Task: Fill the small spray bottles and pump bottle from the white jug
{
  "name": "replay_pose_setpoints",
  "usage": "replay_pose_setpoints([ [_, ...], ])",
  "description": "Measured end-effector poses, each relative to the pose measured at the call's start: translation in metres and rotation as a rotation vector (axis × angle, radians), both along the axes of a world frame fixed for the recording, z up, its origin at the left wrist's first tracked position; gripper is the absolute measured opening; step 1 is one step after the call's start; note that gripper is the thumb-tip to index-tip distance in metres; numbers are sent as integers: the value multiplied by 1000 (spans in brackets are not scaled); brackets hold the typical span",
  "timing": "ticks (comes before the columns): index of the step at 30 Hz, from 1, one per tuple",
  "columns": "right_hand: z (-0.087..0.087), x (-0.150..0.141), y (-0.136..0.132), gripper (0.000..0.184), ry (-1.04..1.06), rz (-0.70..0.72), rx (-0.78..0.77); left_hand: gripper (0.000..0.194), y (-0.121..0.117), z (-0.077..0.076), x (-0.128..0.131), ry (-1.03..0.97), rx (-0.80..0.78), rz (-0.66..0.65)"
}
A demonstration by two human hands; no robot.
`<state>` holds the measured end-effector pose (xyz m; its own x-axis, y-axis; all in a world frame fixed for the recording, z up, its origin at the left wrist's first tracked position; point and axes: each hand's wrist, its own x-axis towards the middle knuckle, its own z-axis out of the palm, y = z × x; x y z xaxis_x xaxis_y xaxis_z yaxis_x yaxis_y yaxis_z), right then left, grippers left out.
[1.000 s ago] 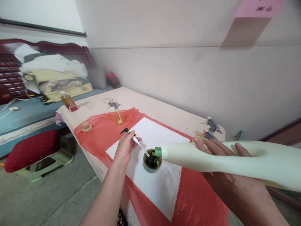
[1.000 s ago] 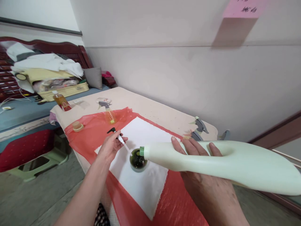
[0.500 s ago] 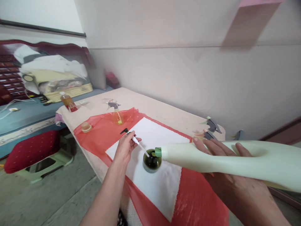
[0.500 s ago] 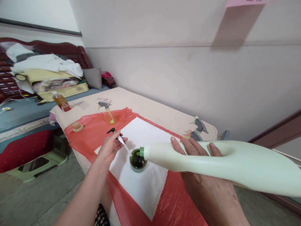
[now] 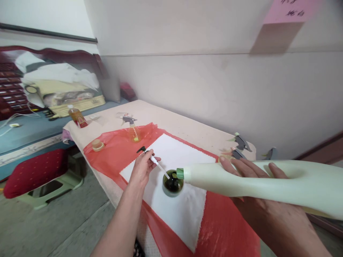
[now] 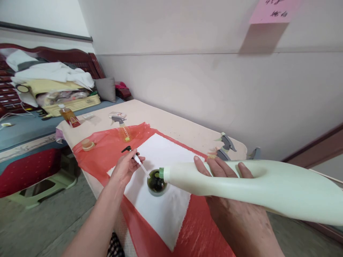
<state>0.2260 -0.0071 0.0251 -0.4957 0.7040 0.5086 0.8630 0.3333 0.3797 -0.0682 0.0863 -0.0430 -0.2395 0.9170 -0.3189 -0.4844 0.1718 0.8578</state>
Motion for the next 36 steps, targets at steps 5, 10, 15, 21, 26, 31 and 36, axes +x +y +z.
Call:
replay_pose_setpoints([
  [5,2,-2,-1,57,-10,-18,-3,32,0,0,1,4,-6,-5],
  [10,5,-4,-1,59,-45,-31,-6,32,-1,-1,1,6,-4,0],
  [15,3,-1,0,58,-44,-8,15,31,0,-1,2,9,-12,0],
  [21,4,-3,1,57,-33,-13,6,30,0,-2,2,9,2,-6],
  [26,8,-5,-2,56,-48,-11,14,29,0,-3,1,9,6,-8],
  [31,9,-6,-4,58,-52,-38,-11,31,0,-2,1,14,3,-7],
  [36,9,-6,-4,57,-48,-26,-1,29,0,-1,1,14,-2,-8],
])
